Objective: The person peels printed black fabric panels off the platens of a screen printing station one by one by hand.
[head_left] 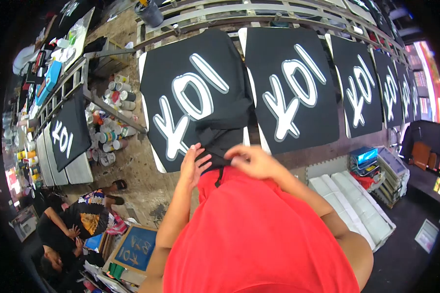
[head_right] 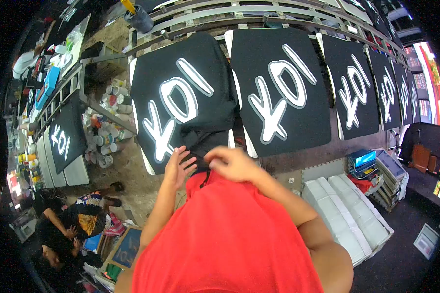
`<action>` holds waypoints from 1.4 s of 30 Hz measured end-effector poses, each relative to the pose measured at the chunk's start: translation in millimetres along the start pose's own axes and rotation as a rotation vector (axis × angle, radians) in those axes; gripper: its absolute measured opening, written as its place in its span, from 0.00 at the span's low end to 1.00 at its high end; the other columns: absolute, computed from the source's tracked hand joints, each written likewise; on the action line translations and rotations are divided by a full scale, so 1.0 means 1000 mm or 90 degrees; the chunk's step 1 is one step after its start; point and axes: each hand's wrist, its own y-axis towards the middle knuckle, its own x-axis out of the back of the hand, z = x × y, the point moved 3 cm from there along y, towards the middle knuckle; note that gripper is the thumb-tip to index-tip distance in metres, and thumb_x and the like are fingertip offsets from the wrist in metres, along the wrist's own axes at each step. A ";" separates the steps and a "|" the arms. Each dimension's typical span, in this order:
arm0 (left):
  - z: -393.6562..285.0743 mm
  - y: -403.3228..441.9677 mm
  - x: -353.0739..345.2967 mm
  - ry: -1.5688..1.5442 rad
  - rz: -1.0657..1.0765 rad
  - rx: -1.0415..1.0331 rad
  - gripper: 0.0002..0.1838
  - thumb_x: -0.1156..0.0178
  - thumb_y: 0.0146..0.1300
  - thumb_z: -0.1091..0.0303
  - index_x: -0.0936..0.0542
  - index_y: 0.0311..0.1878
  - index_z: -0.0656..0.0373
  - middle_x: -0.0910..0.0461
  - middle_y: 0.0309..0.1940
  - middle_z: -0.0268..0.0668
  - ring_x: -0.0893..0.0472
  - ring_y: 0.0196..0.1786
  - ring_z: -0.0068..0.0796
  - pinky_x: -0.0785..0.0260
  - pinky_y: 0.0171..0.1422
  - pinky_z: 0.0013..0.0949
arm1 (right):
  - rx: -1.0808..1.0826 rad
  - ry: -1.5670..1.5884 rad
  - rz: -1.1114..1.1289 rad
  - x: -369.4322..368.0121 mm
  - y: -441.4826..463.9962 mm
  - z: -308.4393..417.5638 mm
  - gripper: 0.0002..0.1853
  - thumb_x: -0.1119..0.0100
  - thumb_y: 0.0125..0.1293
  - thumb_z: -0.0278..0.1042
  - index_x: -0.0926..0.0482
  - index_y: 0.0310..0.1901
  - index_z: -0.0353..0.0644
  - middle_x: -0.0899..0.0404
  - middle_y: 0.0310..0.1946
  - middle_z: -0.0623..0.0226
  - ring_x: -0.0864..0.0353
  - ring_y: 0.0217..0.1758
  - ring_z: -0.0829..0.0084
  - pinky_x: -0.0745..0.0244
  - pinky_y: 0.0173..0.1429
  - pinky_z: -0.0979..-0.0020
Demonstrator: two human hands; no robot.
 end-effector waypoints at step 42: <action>-0.103 -0.114 0.050 0.173 -0.121 -0.477 0.07 0.44 0.70 0.68 0.30 0.46 0.59 0.25 0.31 0.25 0.31 0.33 0.10 0.39 0.40 0.18 | -0.077 -0.298 -0.423 0.172 0.211 -0.062 0.24 0.42 0.51 0.22 0.25 0.54 0.38 0.18 0.47 0.56 0.20 0.55 0.55 0.28 0.59 0.65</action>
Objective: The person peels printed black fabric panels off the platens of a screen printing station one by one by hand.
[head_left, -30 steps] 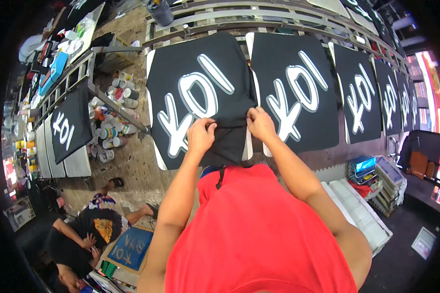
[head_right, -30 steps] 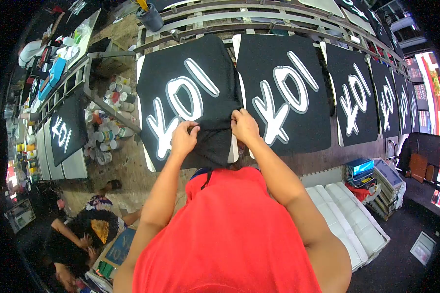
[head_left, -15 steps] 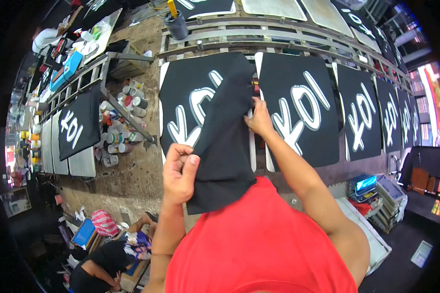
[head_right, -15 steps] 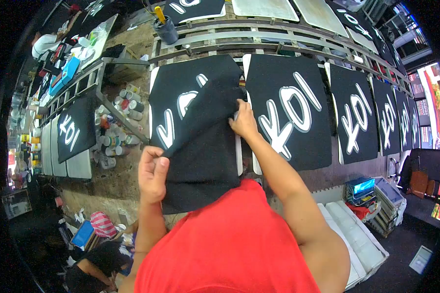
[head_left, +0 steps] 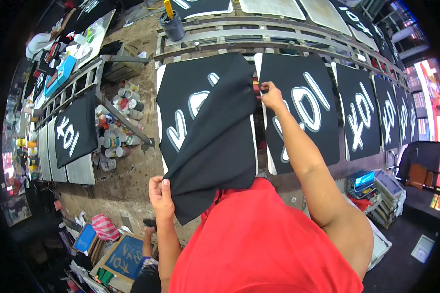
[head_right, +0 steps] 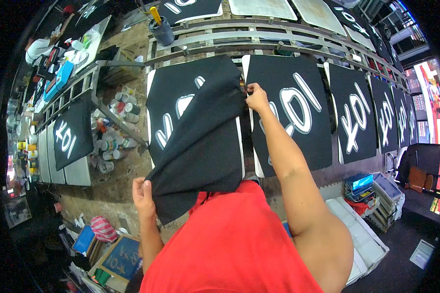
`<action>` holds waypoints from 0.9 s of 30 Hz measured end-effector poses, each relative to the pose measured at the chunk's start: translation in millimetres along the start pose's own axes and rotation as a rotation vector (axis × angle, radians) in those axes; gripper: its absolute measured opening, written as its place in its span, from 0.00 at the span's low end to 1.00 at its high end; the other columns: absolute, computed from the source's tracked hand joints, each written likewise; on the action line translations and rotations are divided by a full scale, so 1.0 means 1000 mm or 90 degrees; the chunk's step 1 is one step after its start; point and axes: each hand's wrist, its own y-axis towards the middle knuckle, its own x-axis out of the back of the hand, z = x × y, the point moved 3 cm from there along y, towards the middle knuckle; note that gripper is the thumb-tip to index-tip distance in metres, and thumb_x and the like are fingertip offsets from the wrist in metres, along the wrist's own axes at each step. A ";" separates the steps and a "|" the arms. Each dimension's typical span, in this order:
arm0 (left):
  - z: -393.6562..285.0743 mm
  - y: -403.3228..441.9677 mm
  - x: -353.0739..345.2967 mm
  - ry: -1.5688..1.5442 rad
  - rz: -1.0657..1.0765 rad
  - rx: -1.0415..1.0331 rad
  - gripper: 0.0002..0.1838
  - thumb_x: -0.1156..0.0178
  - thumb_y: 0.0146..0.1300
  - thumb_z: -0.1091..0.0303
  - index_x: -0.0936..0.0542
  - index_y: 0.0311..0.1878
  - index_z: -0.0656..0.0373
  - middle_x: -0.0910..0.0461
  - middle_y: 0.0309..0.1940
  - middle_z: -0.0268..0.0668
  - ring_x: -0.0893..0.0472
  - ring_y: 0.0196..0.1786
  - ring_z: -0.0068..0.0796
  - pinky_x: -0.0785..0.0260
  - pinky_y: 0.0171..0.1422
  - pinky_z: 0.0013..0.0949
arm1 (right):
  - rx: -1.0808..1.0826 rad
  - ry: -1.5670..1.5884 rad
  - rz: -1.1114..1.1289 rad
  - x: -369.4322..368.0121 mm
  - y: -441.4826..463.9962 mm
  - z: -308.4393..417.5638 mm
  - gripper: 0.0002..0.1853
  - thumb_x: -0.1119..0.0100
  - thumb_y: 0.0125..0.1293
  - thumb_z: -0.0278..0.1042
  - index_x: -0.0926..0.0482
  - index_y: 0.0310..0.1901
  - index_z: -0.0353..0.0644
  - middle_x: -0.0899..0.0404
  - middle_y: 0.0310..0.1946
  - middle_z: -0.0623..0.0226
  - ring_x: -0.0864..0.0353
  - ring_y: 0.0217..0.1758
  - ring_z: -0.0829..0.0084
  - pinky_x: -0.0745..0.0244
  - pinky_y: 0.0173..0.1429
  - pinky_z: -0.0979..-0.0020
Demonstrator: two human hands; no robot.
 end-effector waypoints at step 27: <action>0.113 -0.010 0.065 0.508 -0.120 0.013 0.09 0.37 0.52 0.79 0.26 0.35 0.63 0.28 0.25 0.35 0.30 0.28 0.24 0.35 0.36 0.30 | -0.175 0.487 0.293 0.071 -0.088 -0.034 0.05 0.35 0.62 0.29 0.21 0.35 0.38 0.25 0.24 0.74 0.29 0.26 0.82 0.33 0.32 0.79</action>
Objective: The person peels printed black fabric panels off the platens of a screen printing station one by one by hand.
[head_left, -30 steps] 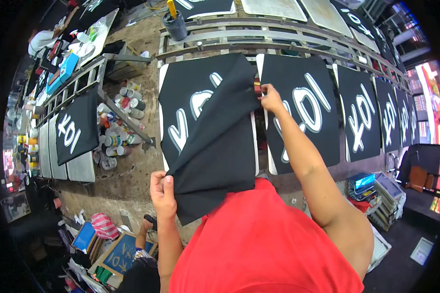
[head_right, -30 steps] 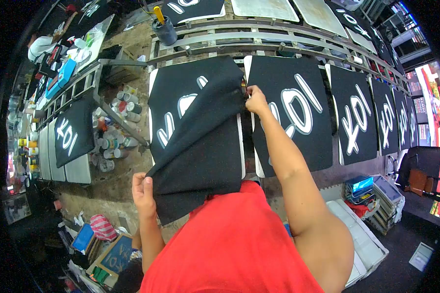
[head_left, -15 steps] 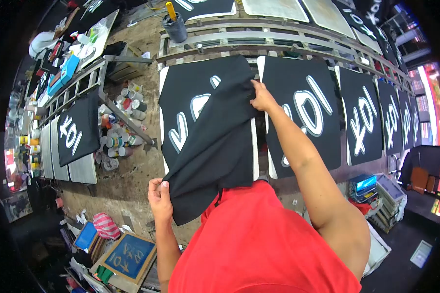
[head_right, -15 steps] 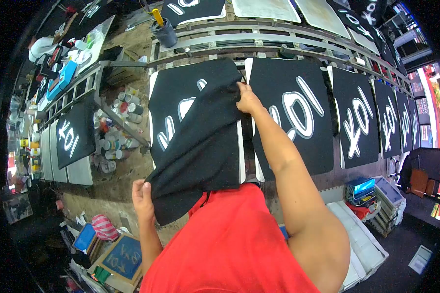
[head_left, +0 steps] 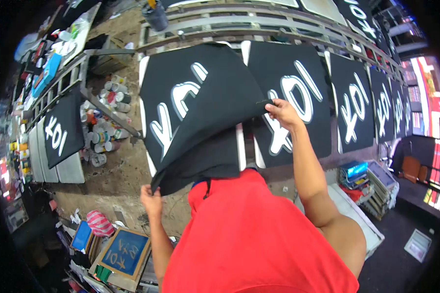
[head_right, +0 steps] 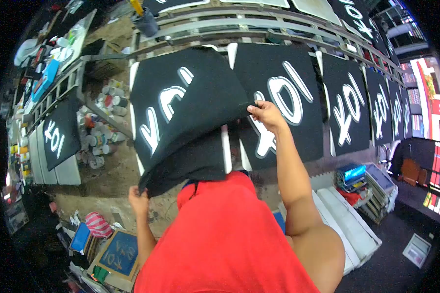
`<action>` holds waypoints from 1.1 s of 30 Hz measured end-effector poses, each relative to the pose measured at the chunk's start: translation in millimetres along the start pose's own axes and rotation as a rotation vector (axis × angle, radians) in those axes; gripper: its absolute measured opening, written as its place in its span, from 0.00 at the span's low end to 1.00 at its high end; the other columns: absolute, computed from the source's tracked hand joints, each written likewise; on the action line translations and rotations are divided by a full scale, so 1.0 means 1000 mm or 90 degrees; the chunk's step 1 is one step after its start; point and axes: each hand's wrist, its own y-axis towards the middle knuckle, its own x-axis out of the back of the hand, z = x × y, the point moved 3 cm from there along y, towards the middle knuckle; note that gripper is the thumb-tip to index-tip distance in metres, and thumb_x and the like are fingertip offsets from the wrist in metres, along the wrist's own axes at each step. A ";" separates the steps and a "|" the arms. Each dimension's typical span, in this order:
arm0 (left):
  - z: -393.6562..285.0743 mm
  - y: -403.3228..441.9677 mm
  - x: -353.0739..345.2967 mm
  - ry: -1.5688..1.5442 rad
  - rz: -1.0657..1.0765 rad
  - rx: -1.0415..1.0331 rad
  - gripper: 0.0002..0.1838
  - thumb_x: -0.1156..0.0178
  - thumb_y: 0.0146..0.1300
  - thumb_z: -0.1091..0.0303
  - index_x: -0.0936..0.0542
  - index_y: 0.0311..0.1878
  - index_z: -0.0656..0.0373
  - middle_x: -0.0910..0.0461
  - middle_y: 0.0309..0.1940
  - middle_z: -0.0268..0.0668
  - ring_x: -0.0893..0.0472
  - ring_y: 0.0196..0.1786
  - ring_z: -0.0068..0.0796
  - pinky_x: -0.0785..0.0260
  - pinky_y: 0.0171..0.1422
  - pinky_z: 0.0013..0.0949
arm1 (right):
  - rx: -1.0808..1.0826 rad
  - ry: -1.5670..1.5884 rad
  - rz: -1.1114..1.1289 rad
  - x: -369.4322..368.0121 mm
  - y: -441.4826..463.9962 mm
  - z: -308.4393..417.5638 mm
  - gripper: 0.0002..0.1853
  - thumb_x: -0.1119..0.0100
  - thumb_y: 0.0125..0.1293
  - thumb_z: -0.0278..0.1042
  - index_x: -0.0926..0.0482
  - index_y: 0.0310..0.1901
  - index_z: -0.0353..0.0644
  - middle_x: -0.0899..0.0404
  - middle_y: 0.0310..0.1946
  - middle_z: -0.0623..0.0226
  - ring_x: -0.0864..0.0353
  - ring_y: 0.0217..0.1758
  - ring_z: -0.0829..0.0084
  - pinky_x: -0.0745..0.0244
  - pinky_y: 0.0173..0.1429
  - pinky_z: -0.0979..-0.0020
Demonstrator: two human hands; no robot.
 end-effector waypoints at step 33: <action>0.006 0.038 -0.007 0.066 0.009 -0.020 0.06 0.39 0.56 0.77 0.22 0.38 0.61 0.32 0.22 0.30 0.35 0.26 0.21 0.39 0.33 0.27 | 0.154 0.269 0.035 0.007 -0.074 0.013 0.16 0.51 0.72 0.35 0.21 0.45 0.28 0.20 0.43 0.60 0.23 0.42 0.71 0.28 0.47 0.68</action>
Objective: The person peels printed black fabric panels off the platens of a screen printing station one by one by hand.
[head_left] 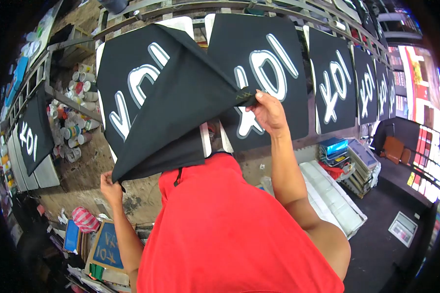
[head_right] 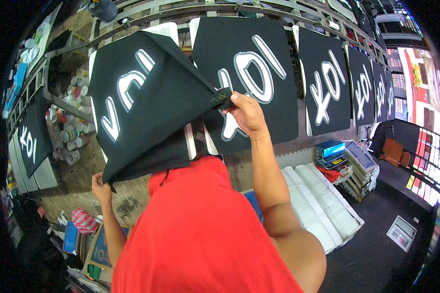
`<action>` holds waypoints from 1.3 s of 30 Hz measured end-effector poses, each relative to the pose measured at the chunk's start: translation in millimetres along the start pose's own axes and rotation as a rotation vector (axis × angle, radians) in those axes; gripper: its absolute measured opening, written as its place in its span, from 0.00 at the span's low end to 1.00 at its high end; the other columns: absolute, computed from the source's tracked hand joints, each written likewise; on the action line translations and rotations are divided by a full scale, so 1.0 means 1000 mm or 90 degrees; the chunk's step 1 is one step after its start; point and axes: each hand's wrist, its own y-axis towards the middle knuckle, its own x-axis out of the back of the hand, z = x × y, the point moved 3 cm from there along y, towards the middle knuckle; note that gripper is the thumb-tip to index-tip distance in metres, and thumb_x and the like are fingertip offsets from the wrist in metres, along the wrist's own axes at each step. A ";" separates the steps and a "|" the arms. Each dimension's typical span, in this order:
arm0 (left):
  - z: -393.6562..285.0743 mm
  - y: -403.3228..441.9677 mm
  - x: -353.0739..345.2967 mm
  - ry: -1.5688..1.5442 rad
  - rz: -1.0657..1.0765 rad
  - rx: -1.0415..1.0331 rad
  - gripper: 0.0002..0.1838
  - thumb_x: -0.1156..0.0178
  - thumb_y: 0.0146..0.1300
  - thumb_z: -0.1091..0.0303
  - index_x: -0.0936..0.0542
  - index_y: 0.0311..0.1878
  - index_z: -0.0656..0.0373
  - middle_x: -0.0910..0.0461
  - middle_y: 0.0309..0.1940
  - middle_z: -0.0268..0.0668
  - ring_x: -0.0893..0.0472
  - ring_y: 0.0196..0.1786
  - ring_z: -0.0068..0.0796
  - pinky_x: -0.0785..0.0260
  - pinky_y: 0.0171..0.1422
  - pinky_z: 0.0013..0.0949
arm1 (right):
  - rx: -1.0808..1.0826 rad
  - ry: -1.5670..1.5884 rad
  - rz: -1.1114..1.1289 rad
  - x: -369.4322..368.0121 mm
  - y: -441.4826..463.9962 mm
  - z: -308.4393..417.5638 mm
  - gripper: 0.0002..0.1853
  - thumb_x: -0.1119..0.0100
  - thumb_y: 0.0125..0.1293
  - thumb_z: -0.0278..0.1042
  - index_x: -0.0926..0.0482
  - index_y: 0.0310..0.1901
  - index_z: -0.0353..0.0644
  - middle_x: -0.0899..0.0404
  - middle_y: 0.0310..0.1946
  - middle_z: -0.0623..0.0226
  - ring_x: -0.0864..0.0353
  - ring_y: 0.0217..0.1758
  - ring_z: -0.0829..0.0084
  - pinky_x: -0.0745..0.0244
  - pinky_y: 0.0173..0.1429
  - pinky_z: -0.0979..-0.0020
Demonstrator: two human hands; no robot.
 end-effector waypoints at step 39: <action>0.002 -0.022 -0.011 -0.190 0.042 -0.004 0.10 0.42 0.58 0.82 0.25 0.43 0.61 0.24 0.31 0.30 0.26 0.32 0.17 0.34 0.39 0.21 | -0.045 -0.199 -0.149 0.015 0.021 0.006 0.10 0.38 0.66 0.38 0.19 0.37 0.38 0.22 0.29 0.74 0.27 0.26 0.84 0.30 0.33 0.81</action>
